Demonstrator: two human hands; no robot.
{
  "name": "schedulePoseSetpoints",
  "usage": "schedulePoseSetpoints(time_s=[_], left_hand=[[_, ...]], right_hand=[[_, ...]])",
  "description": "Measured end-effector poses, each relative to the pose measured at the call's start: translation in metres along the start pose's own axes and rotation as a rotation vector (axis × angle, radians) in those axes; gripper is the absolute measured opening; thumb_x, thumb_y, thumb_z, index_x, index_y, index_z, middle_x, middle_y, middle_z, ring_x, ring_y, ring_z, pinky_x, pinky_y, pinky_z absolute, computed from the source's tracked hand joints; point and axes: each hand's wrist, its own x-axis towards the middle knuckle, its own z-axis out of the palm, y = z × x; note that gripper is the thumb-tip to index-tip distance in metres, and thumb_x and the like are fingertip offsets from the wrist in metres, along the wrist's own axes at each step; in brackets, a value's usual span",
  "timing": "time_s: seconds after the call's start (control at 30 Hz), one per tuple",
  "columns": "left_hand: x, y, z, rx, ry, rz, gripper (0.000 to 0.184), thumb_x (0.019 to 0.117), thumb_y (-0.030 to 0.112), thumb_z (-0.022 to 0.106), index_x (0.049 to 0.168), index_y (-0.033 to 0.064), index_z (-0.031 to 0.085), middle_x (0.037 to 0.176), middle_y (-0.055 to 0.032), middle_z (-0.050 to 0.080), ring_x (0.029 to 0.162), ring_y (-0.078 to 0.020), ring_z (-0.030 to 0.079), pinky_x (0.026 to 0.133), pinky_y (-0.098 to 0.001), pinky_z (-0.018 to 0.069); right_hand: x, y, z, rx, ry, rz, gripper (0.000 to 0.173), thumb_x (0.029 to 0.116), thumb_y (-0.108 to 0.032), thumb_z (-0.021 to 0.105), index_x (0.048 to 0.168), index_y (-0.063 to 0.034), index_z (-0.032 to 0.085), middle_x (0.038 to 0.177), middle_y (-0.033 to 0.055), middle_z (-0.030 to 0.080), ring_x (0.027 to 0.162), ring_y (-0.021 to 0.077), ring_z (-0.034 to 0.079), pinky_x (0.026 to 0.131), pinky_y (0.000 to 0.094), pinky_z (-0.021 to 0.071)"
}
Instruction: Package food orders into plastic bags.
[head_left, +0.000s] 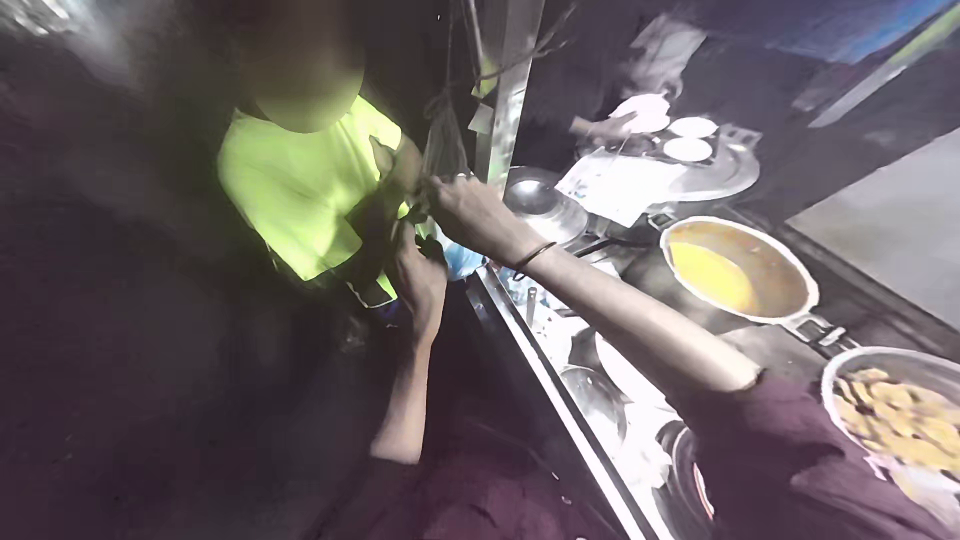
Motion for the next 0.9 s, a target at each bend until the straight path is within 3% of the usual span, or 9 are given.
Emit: schedulePoseSetpoints(time_s=[0.07, 0.17, 0.23, 0.37, 0.47, 0.57, 0.73, 0.8, 0.9], left_hand=[[0.0, -0.001, -0.001, -0.029, 0.035, 0.06, 0.033, 0.089, 0.009, 0.071, 0.122, 0.0094, 0.069, 0.113, -0.0078, 0.069, 0.092, -0.0188, 0.069, 0.077, -0.0396, 0.0594], [-0.007, -0.004, -0.002, -0.078, 0.006, 0.062, 0.062, 0.0875, 0.009, 0.075, 0.146, 0.0194, 0.058, 0.134, -0.0071, 0.064, 0.101, -0.0181, 0.069, 0.079, -0.0365, 0.0605], [-0.011, -0.003, -0.004, -0.06, 0.036, 0.055, 0.063, 0.0865, 0.008, 0.076, 0.146, 0.0218, 0.059, 0.138, -0.0063, 0.062, 0.097, -0.0163, 0.067, 0.076, -0.0329, 0.0582], [-0.014, -0.002, -0.01, -0.034, 0.074, 0.048, 0.06, 0.0874, 0.009, 0.076, 0.144, 0.0204, 0.061, 0.142, -0.0079, 0.061, 0.095, -0.0179, 0.07, 0.074, -0.0345, 0.0601], [-0.014, -0.001, -0.012, -0.014, 0.085, 0.059, 0.06, 0.0869, 0.007, 0.074, 0.144, 0.0193, 0.061, 0.143, -0.0067, 0.06, 0.105, -0.0172, 0.07, 0.08, -0.0341, 0.0604], [-0.012, -0.003, -0.008, -0.084, 0.136, 0.136, 0.044, 0.0854, 0.006, 0.074, 0.13, 0.0089, 0.069, 0.136, -0.0109, 0.064, 0.116, -0.0183, 0.067, 0.091, -0.0331, 0.0587], [-0.002, -0.014, -0.001, -0.133, -0.01, 0.131, 0.035, 0.0849, 0.026, 0.08, 0.116, 0.0132, 0.074, 0.133, -0.005, 0.064, 0.109, -0.0144, 0.066, 0.086, -0.0348, 0.0585], [0.005, -0.021, 0.006, -0.175, -0.046, 0.146, 0.032, 0.0844, 0.028, 0.083, 0.113, 0.0153, 0.075, 0.123, -0.0028, 0.068, 0.103, -0.014, 0.067, 0.084, -0.037, 0.0592], [0.012, -0.025, 0.013, -0.18, -0.078, 0.117, 0.024, 0.0936, 0.028, 0.074, 0.113, 0.0142, 0.074, 0.112, -0.0035, 0.071, 0.097, -0.0149, 0.069, 0.083, -0.0406, 0.0596]], right_hand=[[0.007, -0.003, 0.003, -0.009, -0.136, 0.025, 0.02, 0.0984, -0.007, 0.058, 0.115, 0.0034, 0.064, 0.105, 0.0253, 0.066, 0.098, 0.0451, 0.068, 0.076, 0.0598, 0.057], [0.017, 0.002, 0.011, 0.012, -0.344, 0.063, 0.02, 0.1016, -0.011, 0.055, 0.113, 0.0002, 0.067, 0.111, 0.0242, 0.068, 0.106, 0.0444, 0.066, 0.082, 0.063, 0.0539], [0.024, 0.011, 0.016, 0.026, -0.429, 0.012, 0.021, 0.1019, -0.013, 0.055, 0.116, -0.0029, 0.066, 0.112, 0.0223, 0.068, 0.108, 0.043, 0.066, 0.084, 0.0638, 0.0525], [0.037, 0.02, 0.021, 0.071, -0.501, -0.11, 0.019, 0.101, -0.019, 0.06, 0.103, -0.003, 0.069, 0.101, 0.0198, 0.068, 0.099, 0.0395, 0.067, 0.081, 0.0634, 0.0528], [0.031, 0.013, 0.015, 0.014, -0.39, -0.065, 0.023, 0.1034, -0.023, 0.055, 0.098, -0.0036, 0.067, 0.097, 0.0197, 0.068, 0.095, 0.0416, 0.068, 0.074, 0.0639, 0.0537], [0.019, 0.007, 0.009, -0.077, -0.167, -0.101, 0.019, 0.0955, -0.019, 0.062, 0.085, -0.0031, 0.065, 0.082, 0.0184, 0.066, 0.082, 0.0417, 0.068, 0.065, 0.0608, 0.0521], [0.007, 0.013, 0.006, 0.02, -0.045, -0.005, 0.016, 0.0912, -0.021, 0.067, 0.084, -0.007, 0.065, 0.077, 0.0137, 0.065, 0.077, 0.0365, 0.069, 0.062, 0.0567, 0.0538], [0.002, 0.013, 0.001, 0.091, -0.024, 0.024, 0.015, 0.0906, -0.018, 0.067, 0.081, -0.0071, 0.065, 0.074, 0.0123, 0.065, 0.074, 0.0341, 0.068, 0.062, 0.0551, 0.0537], [-0.005, 0.013, -0.005, 0.125, 0.013, -0.016, 0.013, 0.094, -0.015, 0.064, 0.085, -0.0072, 0.069, 0.075, 0.0121, 0.067, 0.074, 0.0331, 0.069, 0.066, 0.0545, 0.0555]])
